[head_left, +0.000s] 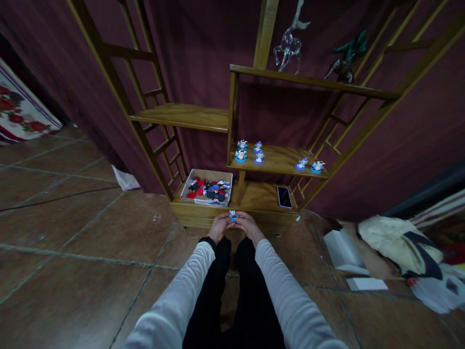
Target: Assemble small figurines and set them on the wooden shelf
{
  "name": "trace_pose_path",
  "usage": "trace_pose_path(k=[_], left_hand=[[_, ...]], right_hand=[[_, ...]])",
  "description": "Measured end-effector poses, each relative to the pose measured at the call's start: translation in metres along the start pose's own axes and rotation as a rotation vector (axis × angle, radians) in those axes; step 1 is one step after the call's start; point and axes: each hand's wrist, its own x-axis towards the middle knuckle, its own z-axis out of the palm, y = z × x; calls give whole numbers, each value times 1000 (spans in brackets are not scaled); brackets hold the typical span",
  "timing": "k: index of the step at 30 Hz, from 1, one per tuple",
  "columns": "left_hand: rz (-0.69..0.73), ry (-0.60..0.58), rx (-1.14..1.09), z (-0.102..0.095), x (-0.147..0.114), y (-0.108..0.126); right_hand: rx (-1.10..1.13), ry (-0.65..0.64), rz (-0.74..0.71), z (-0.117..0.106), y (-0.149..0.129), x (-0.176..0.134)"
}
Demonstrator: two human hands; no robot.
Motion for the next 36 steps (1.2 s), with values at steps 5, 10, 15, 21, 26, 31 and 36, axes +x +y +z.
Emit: trace_pose_path(k=[5,10,15,21,26,31,36], left_hand=[[-4,16,-11,-2,3,-1],[0,23,-21,-3,6,-2],[1,26,-28,-4,7,-4],[10,36,-31,-4,8,-4],[19,64,-34,-4,8,-5],[9,53,-28,-5,9,-5],[15,48,-26,-5,7,-4]], right_hand=[[-4,-4,-6,1,-2,-2],[-12,-9,-1,0,-2,-2],[-24,-6,-3,0,-1,-2],[-26,-3,-9,-1,-1,-1],[-24,-3,-13,0,-1,-2],[-6,-5,-15,0,-1,-3],[-7,0,-2,0,-2,-2]])
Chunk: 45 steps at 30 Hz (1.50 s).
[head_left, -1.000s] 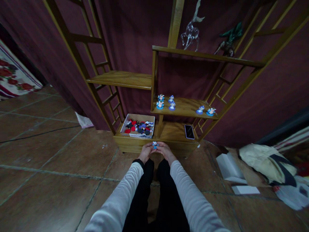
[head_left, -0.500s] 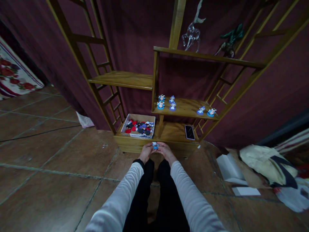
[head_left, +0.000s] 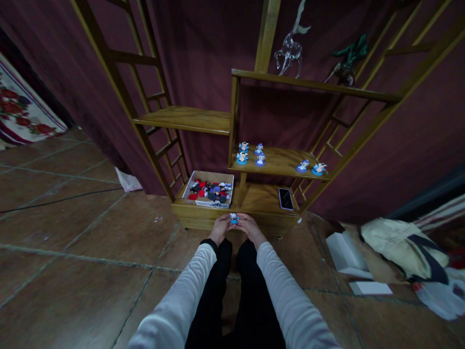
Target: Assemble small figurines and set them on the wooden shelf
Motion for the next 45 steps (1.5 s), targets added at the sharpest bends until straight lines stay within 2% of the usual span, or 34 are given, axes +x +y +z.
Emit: trace_pose_path(k=[13,23,38,45], left_hand=[[6,22,-14,6,-10,6],[22,27,-4,4,-5,2],[4,-11,-10,4,-7,3],[17,-8,-27,5,-7,4]], right_hand=[[-1,1,2,0,-4,-4],[30,-34,-19,0,-2,-4],[-3,13,-29,2,-7,-8],[-29,29,-83,8,-8,-12]])
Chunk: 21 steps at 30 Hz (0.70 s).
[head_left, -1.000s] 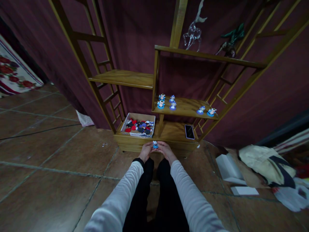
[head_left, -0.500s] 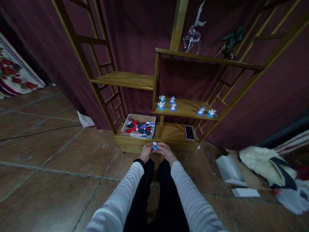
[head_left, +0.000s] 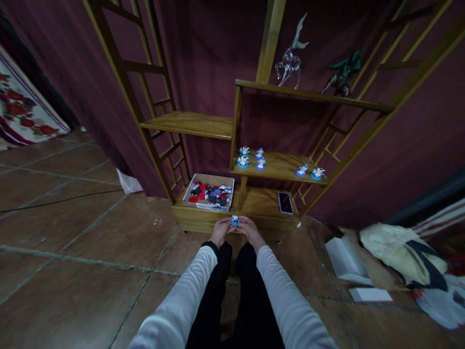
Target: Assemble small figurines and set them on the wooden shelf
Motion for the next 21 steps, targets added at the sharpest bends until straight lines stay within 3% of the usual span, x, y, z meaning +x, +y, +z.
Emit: trace_pose_path(k=[3,9,21], left_hand=[[21,15,9,-1,0,-1],[58,-23,6,-1,1,-5],[29,-65,-103,-3,-6,-2]], right_hand=[[-68,-7,-53,3,3,2],[-272,105,-244,5,13,14],[-255,189,-278,5,16,17]])
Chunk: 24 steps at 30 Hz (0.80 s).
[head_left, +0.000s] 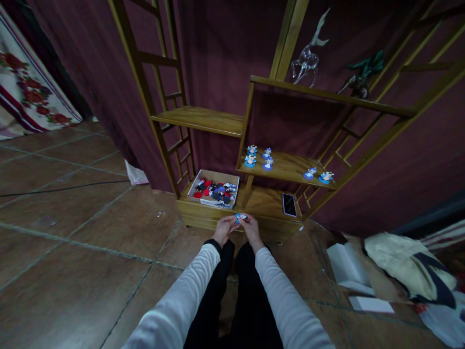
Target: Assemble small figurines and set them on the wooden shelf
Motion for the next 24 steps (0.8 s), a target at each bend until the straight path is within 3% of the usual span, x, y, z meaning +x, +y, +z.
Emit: trace_pose_path(k=[20,24], left_hand=[[2,53,-67,1,7,-8],[8,68,-71,3,3,-4]], right_hand=[[-1,-3,-30,1,11,6],[33,44,-23,-1,6,1]])
